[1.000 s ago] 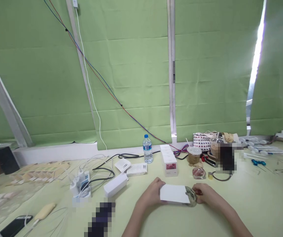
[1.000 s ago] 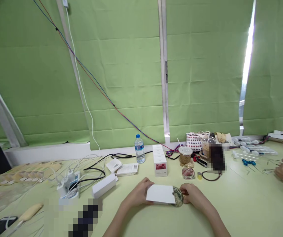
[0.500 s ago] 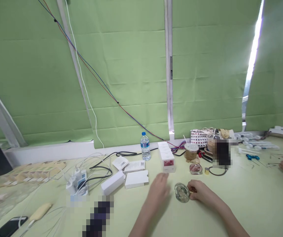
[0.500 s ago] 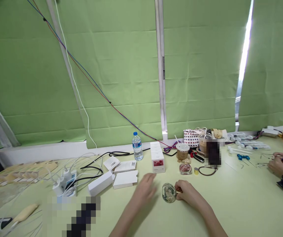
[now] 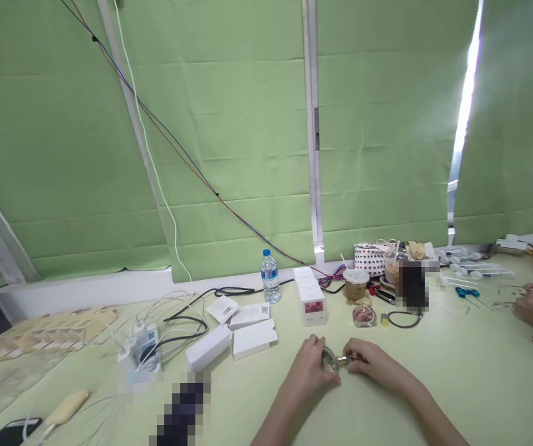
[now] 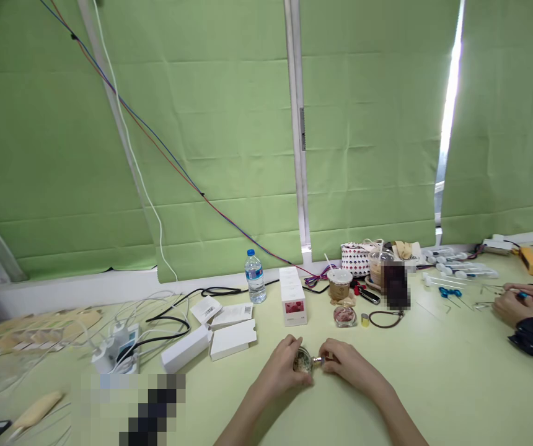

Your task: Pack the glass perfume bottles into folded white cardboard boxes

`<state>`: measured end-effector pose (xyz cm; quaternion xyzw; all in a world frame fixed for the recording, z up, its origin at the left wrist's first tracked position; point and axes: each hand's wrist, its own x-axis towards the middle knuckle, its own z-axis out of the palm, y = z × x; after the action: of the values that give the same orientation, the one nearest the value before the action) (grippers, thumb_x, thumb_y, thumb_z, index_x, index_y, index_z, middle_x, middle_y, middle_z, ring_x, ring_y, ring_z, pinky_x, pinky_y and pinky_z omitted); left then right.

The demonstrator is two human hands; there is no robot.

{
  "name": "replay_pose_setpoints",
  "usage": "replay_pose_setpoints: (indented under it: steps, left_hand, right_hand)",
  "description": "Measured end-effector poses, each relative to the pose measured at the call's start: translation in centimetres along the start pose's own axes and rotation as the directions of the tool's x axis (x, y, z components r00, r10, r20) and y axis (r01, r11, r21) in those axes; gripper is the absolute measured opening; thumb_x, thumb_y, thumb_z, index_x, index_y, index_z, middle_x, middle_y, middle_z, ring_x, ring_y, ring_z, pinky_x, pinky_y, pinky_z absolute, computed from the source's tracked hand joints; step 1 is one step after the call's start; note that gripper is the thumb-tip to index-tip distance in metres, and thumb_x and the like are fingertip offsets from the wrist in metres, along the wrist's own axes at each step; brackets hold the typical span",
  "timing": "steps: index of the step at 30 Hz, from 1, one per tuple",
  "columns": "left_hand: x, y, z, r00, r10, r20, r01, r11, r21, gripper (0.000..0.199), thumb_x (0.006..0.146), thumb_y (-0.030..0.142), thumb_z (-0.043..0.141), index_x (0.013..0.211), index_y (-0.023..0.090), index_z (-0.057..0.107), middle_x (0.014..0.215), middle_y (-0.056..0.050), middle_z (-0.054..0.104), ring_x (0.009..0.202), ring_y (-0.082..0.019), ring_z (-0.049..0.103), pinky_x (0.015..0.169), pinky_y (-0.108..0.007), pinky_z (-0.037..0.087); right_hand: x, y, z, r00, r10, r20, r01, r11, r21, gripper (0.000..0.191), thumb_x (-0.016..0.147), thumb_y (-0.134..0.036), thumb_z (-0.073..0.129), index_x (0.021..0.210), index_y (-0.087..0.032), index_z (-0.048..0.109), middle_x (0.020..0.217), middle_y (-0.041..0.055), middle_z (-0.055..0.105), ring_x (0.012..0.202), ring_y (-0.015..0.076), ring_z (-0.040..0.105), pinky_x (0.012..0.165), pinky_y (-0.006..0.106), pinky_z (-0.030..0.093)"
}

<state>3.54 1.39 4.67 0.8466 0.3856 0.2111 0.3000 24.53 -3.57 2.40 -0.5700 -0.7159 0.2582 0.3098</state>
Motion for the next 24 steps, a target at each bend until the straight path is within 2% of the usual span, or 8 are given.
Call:
replay_pose_setpoints:
  steps: [5,10,13,16,19,21,24]
  left_hand:
    - [1.1,0.3,2.2,0.989,-0.030,-0.147,0.019,0.997,-0.077,0.054,0.073,0.037,0.064,0.120,0.015,0.053,0.107,-0.008,0.049,0.104,-0.026,0.052,0.094,-0.033,0.041]
    - [3.3,1.9,5.0,0.975,-0.020,-0.221,-0.005,0.994,-0.112,0.041,0.077,0.033,0.059,0.114,0.016,0.052,0.113,-0.010,0.051,0.104,-0.024,0.055,0.093,-0.032,0.042]
    - [4.7,3.1,6.4,0.980,0.013,-0.201,-0.029,0.997,-0.077,0.043,0.075,0.029,0.061,0.115,0.017,0.051,0.113,-0.010,0.057,0.107,-0.027,0.054,0.094,-0.035,0.041]
    - [5.5,3.9,7.1,0.985,0.061,-0.163,-0.061,0.998,0.006,0.045,0.072,0.025,0.062,0.116,0.017,0.054,0.114,-0.011,0.060,0.109,-0.030,0.052,0.096,-0.040,0.040]
    - [5.8,4.3,7.3,0.985,0.121,-0.120,-0.109,0.989,0.103,0.048,0.068,0.016,0.062,0.116,0.018,0.056,0.118,-0.012,0.058,0.113,-0.031,0.049,0.096,-0.041,0.040]
    - [5.8,4.5,7.2,0.984,0.154,-0.091,-0.138,0.977,0.162,0.049,0.067,0.009,0.059,0.115,0.018,0.056,0.119,-0.012,0.058,0.114,-0.032,0.047,0.095,-0.042,0.041]
    - [6.0,4.8,6.8,0.979,0.198,-0.045,-0.183,0.957,0.225,0.047,0.068,0.003,0.054,0.112,0.017,0.058,0.119,-0.013,0.057,0.115,-0.032,0.046,0.097,-0.044,0.040]
  right_hand:
    - [-0.8,3.2,-1.4,0.983,0.125,-0.132,-0.119,0.992,0.052,0.009,0.078,-0.021,0.046,0.086,-0.021,0.051,0.073,-0.0015,0.060,0.061,0.0144,0.058,0.056,0.023,0.045]
    - [-1.6,5.5,-3.1,0.941,0.176,-0.290,-0.182,0.983,0.007,0.010,0.077,-0.027,0.050,0.083,-0.020,0.054,0.068,-0.0009,0.059,0.064,0.0179,0.058,0.061,0.027,0.044]
    - [-1.7,5.6,-3.1,0.940,0.141,-0.310,-0.157,0.987,-0.028,0.019,0.080,-0.030,0.049,0.092,-0.019,0.059,0.067,-0.0005,0.062,0.063,0.0183,0.058,0.060,0.027,0.045]
    - [-1.9,5.3,-2.9,0.939,0.087,-0.333,-0.114,0.992,-0.061,0.030,0.082,-0.029,0.047,0.107,-0.019,0.060,0.093,0.0052,0.069,0.074,0.0192,0.061,0.071,0.030,0.048]
    - [-2.3,4.8,-3.1,0.948,0.012,-0.319,-0.059,0.989,-0.138,0.035,0.085,-0.026,0.047,0.117,-0.023,0.058,0.113,0.0070,0.065,0.093,0.0211,0.062,0.084,0.032,0.046]
    - [-2.5,4.4,-3.1,0.961,-0.043,-0.274,-0.029,0.967,-0.251,0.031,0.088,-0.025,0.045,0.114,-0.024,0.060,0.107,0.0064,0.067,0.094,0.0213,0.062,0.082,0.031,0.046]
    - [-2.4,3.8,-3.0,0.970,-0.075,-0.230,-0.015,0.930,-0.366,0.027,0.091,-0.025,0.040,0.098,-0.022,0.066,0.091,0.0060,0.066,0.085,0.0214,0.063,0.074,0.030,0.046]
